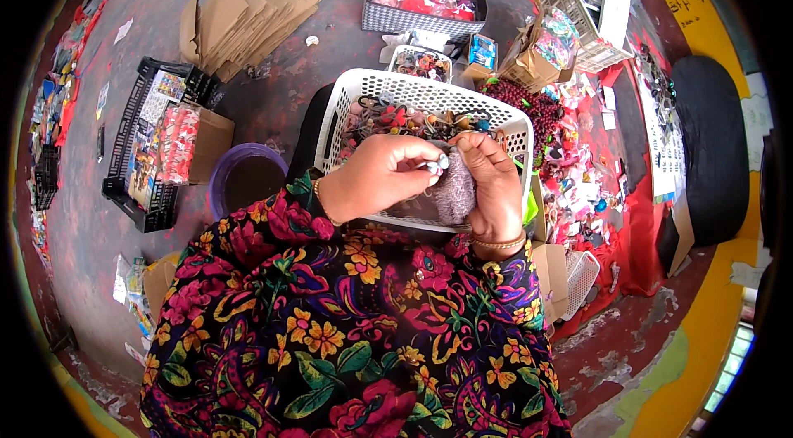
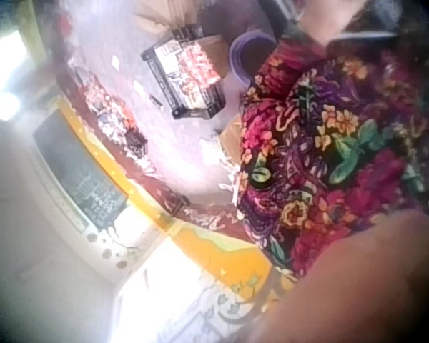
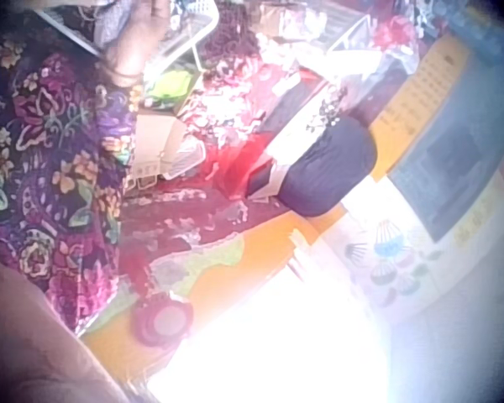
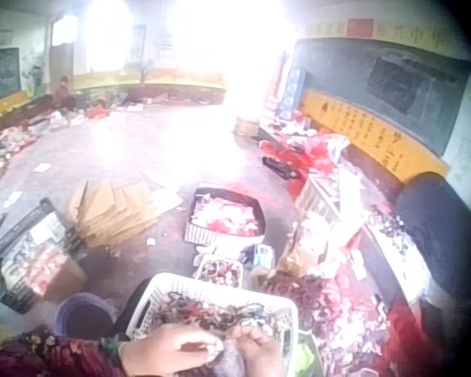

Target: The person sits on the floor and cleans small jewelry items, including rings and earrings, using a grey cloth. They pick up each item from a white plastic basket, wipe it thoroughly, and place it back into the basket.

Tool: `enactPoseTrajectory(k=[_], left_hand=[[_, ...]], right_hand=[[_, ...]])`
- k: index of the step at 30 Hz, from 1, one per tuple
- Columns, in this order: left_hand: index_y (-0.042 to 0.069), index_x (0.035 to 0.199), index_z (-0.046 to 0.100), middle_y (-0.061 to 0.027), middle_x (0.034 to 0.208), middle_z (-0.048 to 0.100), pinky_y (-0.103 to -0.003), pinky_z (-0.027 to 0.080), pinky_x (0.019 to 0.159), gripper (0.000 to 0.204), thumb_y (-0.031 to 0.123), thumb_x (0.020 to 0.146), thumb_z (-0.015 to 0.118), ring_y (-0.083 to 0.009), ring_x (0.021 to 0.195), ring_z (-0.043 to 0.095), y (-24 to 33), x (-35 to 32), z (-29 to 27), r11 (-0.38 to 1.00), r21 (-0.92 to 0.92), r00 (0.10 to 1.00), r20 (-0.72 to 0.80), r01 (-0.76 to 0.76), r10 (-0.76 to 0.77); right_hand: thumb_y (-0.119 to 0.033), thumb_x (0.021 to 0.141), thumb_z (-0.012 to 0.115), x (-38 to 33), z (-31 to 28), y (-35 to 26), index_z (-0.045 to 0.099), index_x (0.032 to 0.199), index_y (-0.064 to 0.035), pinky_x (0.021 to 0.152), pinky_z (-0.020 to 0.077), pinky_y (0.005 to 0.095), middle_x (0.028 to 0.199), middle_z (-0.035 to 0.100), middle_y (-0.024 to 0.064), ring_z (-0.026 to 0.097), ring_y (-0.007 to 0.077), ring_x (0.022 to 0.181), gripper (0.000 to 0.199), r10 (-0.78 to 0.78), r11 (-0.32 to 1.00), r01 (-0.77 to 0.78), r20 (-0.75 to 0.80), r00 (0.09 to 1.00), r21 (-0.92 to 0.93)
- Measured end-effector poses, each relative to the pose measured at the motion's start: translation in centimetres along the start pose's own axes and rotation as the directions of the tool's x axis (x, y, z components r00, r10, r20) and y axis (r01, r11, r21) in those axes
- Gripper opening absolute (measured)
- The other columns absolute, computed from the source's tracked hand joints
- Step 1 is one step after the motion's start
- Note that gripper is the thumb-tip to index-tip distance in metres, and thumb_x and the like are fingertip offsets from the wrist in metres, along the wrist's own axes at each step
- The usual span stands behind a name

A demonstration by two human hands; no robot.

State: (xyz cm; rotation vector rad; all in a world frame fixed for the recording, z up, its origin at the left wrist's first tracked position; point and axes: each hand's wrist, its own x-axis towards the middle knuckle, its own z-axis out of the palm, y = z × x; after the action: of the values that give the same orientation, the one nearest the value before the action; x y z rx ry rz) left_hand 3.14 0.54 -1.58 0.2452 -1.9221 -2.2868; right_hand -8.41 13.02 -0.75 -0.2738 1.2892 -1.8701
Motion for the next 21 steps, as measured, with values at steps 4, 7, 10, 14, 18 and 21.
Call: enactPoseTrajectory(k=[4, 7, 10, 14, 18, 21], left_hand=[[-0.001, 0.11, 0.052, -0.0015, 0.094, 0.057, -0.02, 0.044, 0.071, 0.025, 0.002, 0.085, 0.053, -0.0041, 0.081, 0.051, 0.1, 0.0, -1.0, 0.992, -0.095, 0.996, 0.054, 0.081, -0.076], [-0.001, 0.111, 0.051, -0.0017, 0.095, 0.057, -0.021, 0.043, 0.073, 0.026, 0.001, 0.085, 0.052, -0.005, 0.083, 0.051, 0.2, 0.1, -1.0, 0.994, -0.098, 0.996, 0.075, 0.054, -0.047], [-0.001, 0.111, 0.05, -0.0017, 0.094, 0.056, -0.021, 0.043, 0.074, 0.026, 0.0, 0.085, 0.052, -0.0054, 0.085, 0.051, 1.2, 0.0, -0.9, 0.998, -0.023, 0.993, 0.102, 0.055, -0.052], [-0.001, 0.107, 0.051, -0.002, 0.09, 0.056, -0.022, 0.043, 0.072, 0.024, -0.001, 0.083, 0.054, -0.0059, 0.082, 0.052, 0.4, -0.2, -1.4, 0.999, -0.033, 0.99, 0.142, 0.022, -0.017], [-0.001, 0.1, 0.053, -0.0037, 0.087, 0.059, -0.022, 0.044, 0.068, 0.019, 0.0, 0.081, 0.057, -0.0068, 0.077, 0.054, 0.7, -0.2, -1.3, 0.997, 0.06, 0.993, 0.113, -0.044, 0.037], [-0.001, 0.098, 0.052, -0.0042, 0.086, 0.059, -0.024, 0.044, 0.067, 0.019, 0.0, 0.079, 0.057, -0.0071, 0.077, 0.054, 0.3, -0.1, -1.4, 0.953, 0.257, 0.983, 0.126, -0.164, 0.135]], right_hand=[[-0.001, 0.082, 0.055, -0.1, -0.7, -1.5, 0.056, 0.094, -0.0013, 0.072, 0.044, 0.0215, 0.088, 0.058, 0.002, 0.053, 0.0082, 0.078, 0.011, 0.078, 0.996, -0.083, 0.103, 0.992, 0.036], [0.003, 0.079, 0.057, -0.4, -1.1, -1.7, 0.056, 0.092, -0.0018, 0.075, 0.0425, 0.0217, 0.092, 0.057, 0.0025, 0.052, 0.0092, 0.083, 0.015, -0.035, 0.995, 0.05, 0.16, 0.987, -0.09], [0.002, 0.079, 0.059, -0.3, -1.2, -1.6, 0.056, 0.091, -0.0027, 0.077, 0.041, 0.022, 0.092, 0.057, 0.0014, 0.052, 0.0096, 0.084, 0.013, -0.17, 0.964, 0.205, 0.199, 0.965, -0.172], [0.0, 0.08, 0.058, -0.7, -1.7, -2.0, 0.058, 0.093, -0.0017, 0.078, 0.0404, 0.024, 0.09, 0.058, 0.0019, 0.051, 0.0103, 0.085, 0.012, -0.112, 0.905, 0.2, 0.245, 0.963, -0.375], [0.0, 0.081, 0.057, -0.5, -1.5, -2.5, 0.059, 0.094, -0.0014, 0.075, 0.0405, 0.0223, 0.089, 0.058, 0.0014, 0.051, 0.0087, 0.083, 0.013, -0.147, 0.731, 0.389, 0.427, 0.892, -0.561], [0.0, 0.082, 0.056, -0.5, -1.3, -2.5, 0.06, 0.094, -0.0014, 0.072, 0.0401, 0.0193, 0.088, 0.057, 0.0001, 0.05, 0.0061, 0.082, 0.013, -0.099, 0.749, 0.355, 0.435, 0.895, -0.56]])
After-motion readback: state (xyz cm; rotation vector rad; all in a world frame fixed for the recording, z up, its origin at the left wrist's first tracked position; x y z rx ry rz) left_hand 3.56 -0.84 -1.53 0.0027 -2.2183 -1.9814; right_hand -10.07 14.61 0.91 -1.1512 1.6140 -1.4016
